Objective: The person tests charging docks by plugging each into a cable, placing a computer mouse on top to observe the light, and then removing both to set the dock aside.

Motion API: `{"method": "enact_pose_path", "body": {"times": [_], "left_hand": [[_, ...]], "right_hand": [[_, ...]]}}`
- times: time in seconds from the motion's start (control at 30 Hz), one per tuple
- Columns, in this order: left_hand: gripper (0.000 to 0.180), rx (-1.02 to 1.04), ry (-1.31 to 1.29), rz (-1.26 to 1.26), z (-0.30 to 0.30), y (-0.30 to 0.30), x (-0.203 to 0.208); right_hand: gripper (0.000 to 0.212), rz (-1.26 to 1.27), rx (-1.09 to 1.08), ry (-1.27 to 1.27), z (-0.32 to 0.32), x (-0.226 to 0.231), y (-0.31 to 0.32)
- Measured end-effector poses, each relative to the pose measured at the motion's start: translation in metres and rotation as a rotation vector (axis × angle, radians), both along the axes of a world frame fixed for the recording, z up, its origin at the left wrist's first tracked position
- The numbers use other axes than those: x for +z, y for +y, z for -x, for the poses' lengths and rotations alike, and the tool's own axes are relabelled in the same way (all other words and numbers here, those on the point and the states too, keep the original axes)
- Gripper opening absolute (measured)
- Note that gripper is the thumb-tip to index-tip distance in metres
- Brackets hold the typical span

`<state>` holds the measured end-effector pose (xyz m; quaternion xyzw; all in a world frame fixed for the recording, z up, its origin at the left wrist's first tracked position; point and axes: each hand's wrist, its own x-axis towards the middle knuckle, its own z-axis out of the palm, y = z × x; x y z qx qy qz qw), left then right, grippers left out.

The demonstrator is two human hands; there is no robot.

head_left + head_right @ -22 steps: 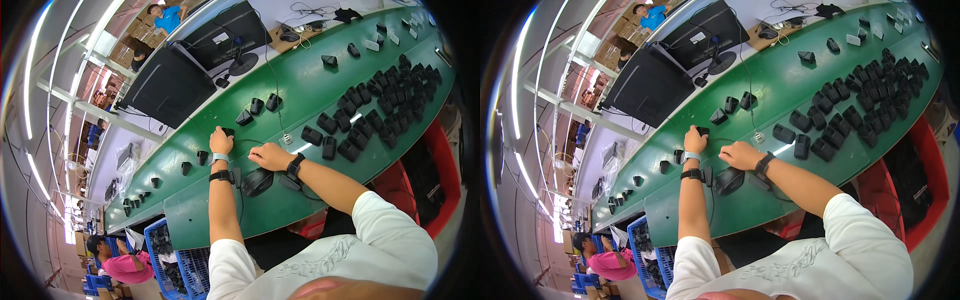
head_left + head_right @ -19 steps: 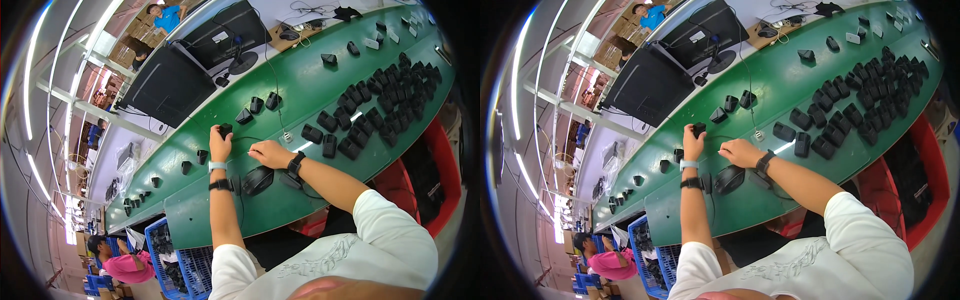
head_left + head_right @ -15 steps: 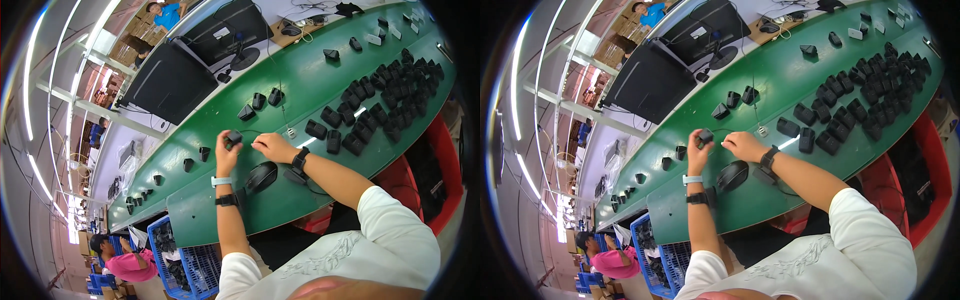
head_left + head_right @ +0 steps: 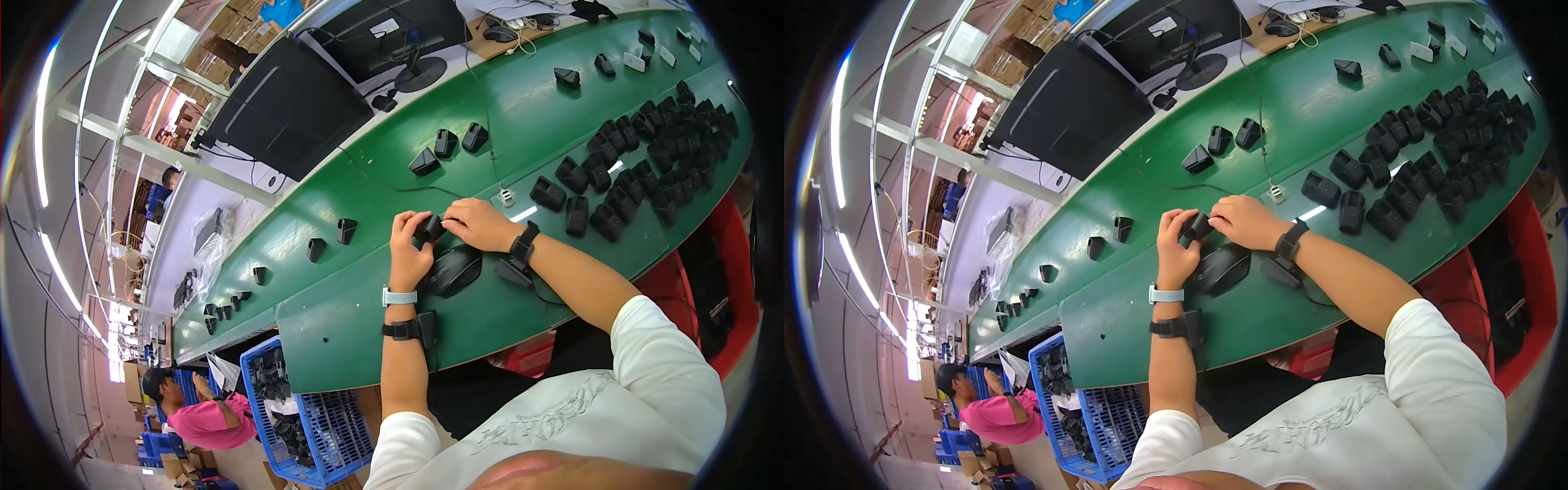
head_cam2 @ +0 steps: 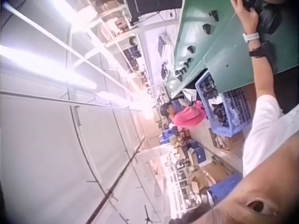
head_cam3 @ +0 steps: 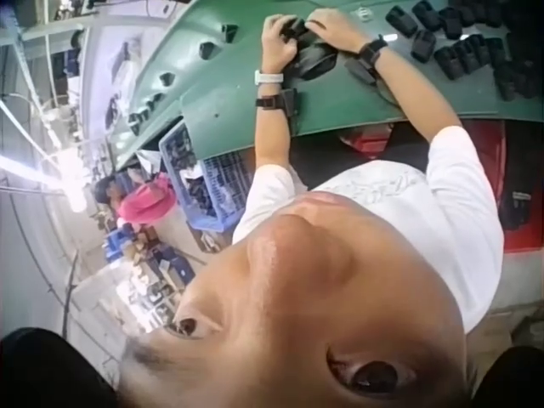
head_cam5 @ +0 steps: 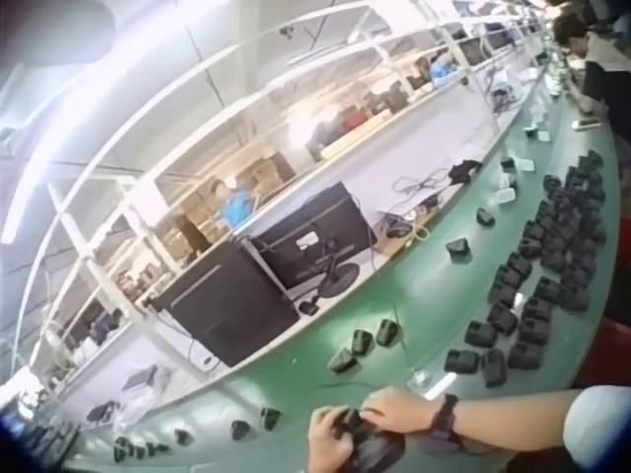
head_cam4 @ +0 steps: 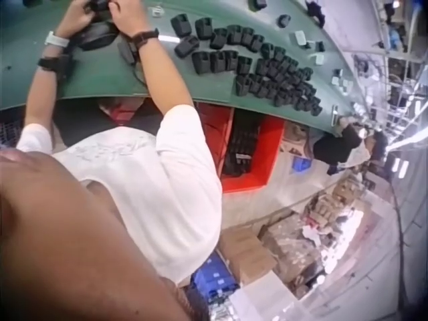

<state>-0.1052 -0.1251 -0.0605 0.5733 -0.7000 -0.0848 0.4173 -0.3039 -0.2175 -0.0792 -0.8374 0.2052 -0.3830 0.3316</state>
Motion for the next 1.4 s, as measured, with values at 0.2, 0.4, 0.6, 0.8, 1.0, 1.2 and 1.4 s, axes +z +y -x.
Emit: {"method": "enact_pose_path", "body": {"times": [0.2, 0.4, 0.6, 0.8, 1.0, 1.2, 1.4], "left_hand": [[0.054, 0.004, 0.039, 0.020, 0.008, 0.004, 0.009], [0.055, -0.012, -0.027, 0.002, 0.009, 0.007, 0.009], [0.059, 0.023, -0.100, -0.013, 0.012, 0.007, 0.014], [0.061, 0.012, -0.127, -0.007, 0.012, 0.009, 0.016], [0.060, 0.012, -0.136, 0.001, 0.016, 0.012, 0.016], [0.057, 0.032, -0.172, 0.018, 0.016, 0.011, 0.014], [0.057, 0.034, -0.073, 0.079, 0.014, 0.003, 0.015]], "right_hand": [[0.020, 0.075, -0.025, 0.018, 0.000, -0.002, 0.002], [0.018, 0.144, -0.042, 0.124, 0.000, -0.005, 0.002], [0.016, 0.189, -0.023, 0.130, 0.000, -0.004, -0.001], [0.015, 0.212, -0.004, 0.115, -0.001, -0.004, 0.001], [0.014, 0.150, 0.004, 0.103, 0.003, -0.005, 0.004], [0.013, 0.183, -0.012, 0.089, 0.001, -0.010, 0.005], [0.016, 0.150, -0.051, -0.053, -0.005, -0.005, -0.006]]}}
